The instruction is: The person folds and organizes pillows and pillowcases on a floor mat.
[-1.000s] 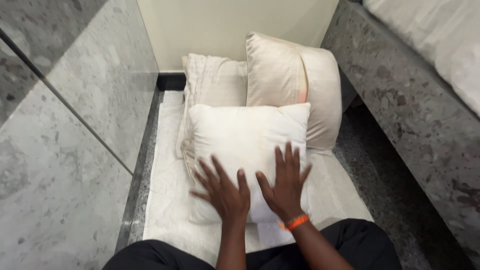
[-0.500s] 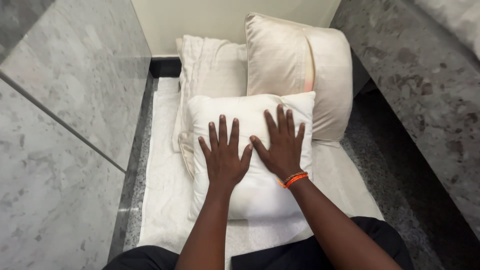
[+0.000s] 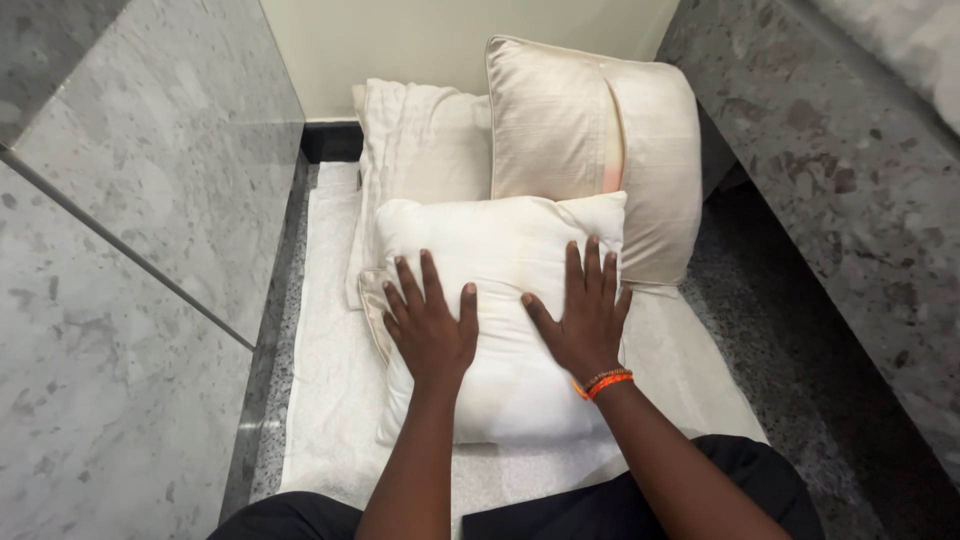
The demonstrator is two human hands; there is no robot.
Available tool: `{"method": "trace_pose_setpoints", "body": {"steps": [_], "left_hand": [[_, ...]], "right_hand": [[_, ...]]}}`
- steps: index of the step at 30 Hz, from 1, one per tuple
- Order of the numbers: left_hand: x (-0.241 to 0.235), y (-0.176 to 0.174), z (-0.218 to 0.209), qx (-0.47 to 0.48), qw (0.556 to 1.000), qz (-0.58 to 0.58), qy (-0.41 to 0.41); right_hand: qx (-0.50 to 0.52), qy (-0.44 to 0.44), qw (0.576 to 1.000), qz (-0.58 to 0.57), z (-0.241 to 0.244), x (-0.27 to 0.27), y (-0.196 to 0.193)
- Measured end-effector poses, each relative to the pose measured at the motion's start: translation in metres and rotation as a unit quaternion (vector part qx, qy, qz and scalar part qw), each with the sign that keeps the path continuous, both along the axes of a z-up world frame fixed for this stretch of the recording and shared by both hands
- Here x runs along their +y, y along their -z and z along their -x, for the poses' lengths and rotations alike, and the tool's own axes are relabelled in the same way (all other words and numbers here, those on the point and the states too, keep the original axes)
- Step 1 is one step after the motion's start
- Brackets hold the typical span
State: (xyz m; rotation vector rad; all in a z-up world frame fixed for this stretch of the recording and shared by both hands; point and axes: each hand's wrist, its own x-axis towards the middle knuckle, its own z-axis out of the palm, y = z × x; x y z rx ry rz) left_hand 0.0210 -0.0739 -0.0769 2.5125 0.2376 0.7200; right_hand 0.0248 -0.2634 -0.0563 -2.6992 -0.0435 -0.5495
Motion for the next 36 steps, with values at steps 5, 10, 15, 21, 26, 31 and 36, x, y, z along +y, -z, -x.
{"method": "trace_pose_setpoints", "body": {"steps": [5,10,15,21,26,31,36], "left_hand": [[-0.001,0.001,0.017,0.013,0.999,0.026,-0.02],[-0.003,0.006,0.032,0.071,0.995,0.051,-0.045],[-0.03,0.012,0.056,-0.055,0.996,0.022,-0.062],[-0.063,0.028,0.098,0.038,0.999,-0.02,0.018],[-0.056,0.032,0.099,0.003,1.0,0.022,0.003],[-0.054,0.035,0.092,-0.003,1.0,0.019,-0.025],[-0.043,0.036,0.085,-0.001,0.996,0.037,-0.076]], "right_hand": [[0.029,0.022,0.999,-0.028,0.024,-0.014,0.015],[0.069,0.084,0.994,-0.029,0.049,-0.017,0.029],[-0.087,-0.016,0.996,0.02,0.079,0.003,0.022],[-0.056,-0.075,0.992,0.09,0.098,0.018,0.035],[-0.013,-0.013,1.0,0.008,0.099,0.017,0.026],[0.007,0.019,0.999,-0.042,0.096,0.009,0.034],[0.02,0.023,0.999,-0.031,0.09,0.005,0.039]]}}
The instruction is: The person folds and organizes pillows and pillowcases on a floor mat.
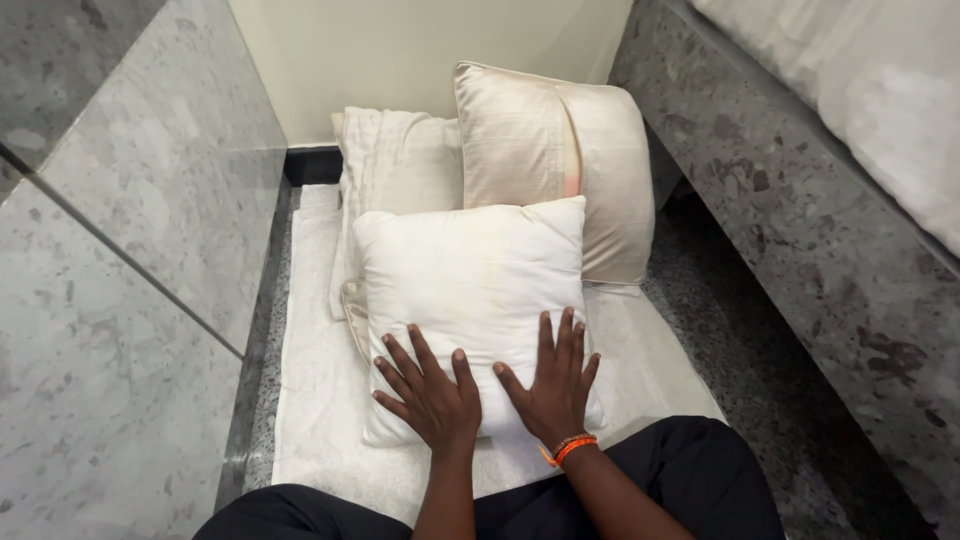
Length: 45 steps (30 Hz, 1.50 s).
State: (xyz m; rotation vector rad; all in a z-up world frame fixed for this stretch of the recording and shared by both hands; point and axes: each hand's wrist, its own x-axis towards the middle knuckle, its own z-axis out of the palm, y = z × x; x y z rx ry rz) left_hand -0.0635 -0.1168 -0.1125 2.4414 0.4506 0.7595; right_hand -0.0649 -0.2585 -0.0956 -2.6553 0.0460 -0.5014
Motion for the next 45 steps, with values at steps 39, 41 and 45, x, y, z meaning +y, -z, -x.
{"method": "trace_pose_setpoints", "body": {"steps": [39,41,45], "left_hand": [[0.091,-0.075,-0.044,-0.116,0.612,0.781,0.05],[0.107,-0.082,-0.051,-0.072,0.616,0.779,0.096],[0.137,-0.101,-0.071,0.016,0.616,0.765,0.189]], "right_hand": [[0.508,-0.269,0.813,-0.092,-0.016,-0.032,-0.285],[0.322,-0.336,0.879,-0.102,-0.01,-0.054,-0.24],[0.119,-0.382,0.894,-0.204,-0.021,-0.073,-0.188]]}}
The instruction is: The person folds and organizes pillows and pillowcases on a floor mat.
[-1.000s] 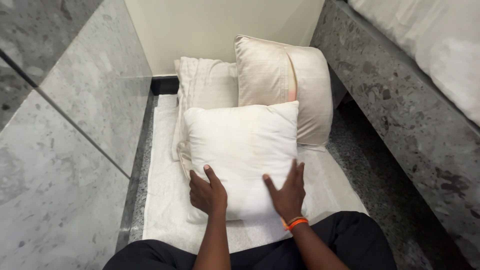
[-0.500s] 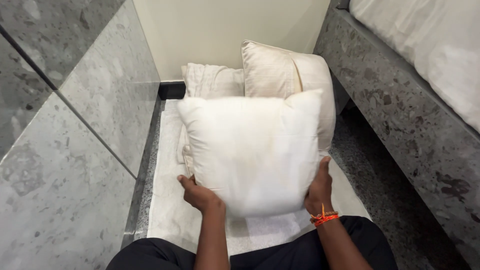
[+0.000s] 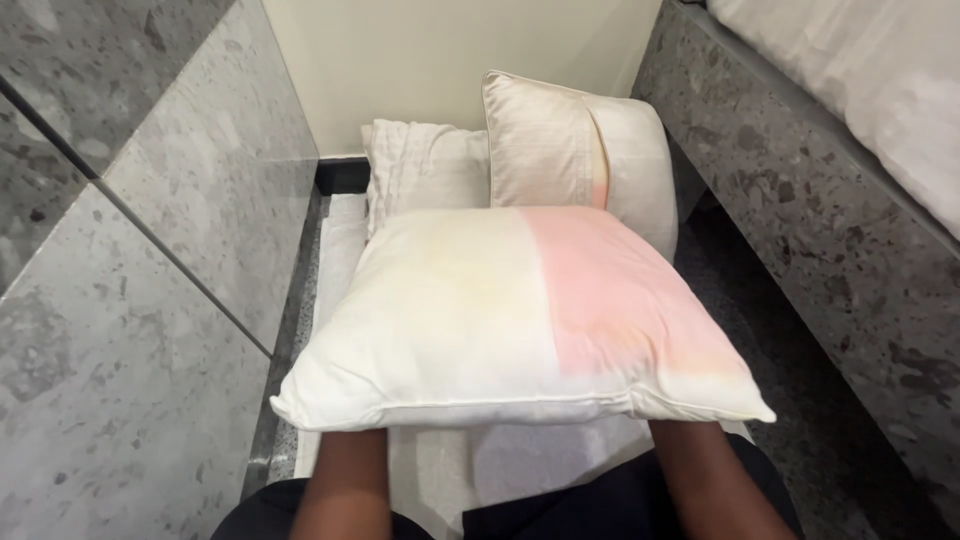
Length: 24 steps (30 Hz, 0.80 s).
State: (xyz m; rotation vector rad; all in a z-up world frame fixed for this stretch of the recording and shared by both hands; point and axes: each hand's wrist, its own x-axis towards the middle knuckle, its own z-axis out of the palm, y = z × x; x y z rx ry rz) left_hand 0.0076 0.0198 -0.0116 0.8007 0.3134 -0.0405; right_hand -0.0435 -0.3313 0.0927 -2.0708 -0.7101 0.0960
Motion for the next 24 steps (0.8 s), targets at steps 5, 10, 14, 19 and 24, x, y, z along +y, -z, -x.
{"method": "trace_pose_setpoints", "body": {"steps": [5,10,14,19,24], "left_hand": [[0.019,-0.016,-0.015,-0.017,0.987,-0.022,0.158],[0.012,-0.04,-0.013,-0.026,0.959,-0.041,0.278],[0.003,-0.041,-0.009,-0.06,0.967,-0.152,0.194],[-0.002,-0.006,-0.021,-0.057,0.977,-0.163,0.122],[-0.018,0.02,-0.031,-0.051,0.962,-0.267,-0.014]], "right_hand": [[0.105,0.039,0.971,-0.213,-0.009,-0.009,0.032],[0.206,0.074,0.882,-0.417,-0.024,-0.032,0.062],[0.236,0.105,0.841,-0.476,-0.05,-0.027,0.114],[0.216,0.178,0.863,-0.421,-0.063,-0.02,0.132],[0.018,0.335,0.874,-0.352,-0.076,-0.002,0.176]]}}
